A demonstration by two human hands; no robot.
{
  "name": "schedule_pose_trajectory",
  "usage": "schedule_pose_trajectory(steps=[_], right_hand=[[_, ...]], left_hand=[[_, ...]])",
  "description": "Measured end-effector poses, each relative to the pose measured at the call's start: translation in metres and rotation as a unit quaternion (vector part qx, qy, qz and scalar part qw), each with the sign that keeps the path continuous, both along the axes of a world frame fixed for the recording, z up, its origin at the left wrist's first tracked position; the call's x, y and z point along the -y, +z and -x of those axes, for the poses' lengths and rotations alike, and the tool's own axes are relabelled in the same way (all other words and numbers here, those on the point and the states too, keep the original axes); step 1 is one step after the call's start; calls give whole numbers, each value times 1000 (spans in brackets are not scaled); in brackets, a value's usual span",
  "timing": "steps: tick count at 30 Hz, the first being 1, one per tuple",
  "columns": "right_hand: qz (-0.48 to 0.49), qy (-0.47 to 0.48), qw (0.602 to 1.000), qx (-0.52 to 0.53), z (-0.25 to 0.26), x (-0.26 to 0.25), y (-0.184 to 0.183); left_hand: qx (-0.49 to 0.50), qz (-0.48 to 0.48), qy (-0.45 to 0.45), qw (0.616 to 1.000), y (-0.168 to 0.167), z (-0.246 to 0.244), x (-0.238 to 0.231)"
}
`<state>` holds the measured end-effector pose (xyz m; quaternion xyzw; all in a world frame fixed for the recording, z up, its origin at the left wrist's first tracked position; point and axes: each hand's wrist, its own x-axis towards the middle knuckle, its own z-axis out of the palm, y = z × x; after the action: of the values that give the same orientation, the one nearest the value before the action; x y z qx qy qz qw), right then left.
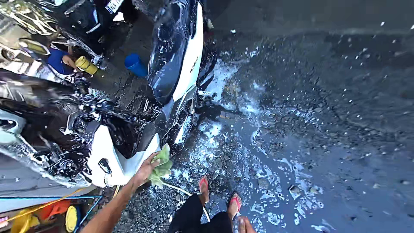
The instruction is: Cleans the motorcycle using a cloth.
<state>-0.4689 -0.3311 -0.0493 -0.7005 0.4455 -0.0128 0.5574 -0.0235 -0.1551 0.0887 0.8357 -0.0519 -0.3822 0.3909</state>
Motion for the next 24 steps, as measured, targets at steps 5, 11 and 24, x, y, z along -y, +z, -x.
schedule_pose_trajectory(steps=[5, 11, 24], right_hand=[[63, 81, 982, 161, -63, 60, 33], [78, 262, 905, 325, -152, 22, 89], [53, 300, 944, 126, -108, -32, 128]], left_hand=[[-95, 229, 240, 939, 35, 115, 38], [-40, 430, 165, 887, 42, 249, 67], [-80, 293, 297, 905, 43, 311, -220]])
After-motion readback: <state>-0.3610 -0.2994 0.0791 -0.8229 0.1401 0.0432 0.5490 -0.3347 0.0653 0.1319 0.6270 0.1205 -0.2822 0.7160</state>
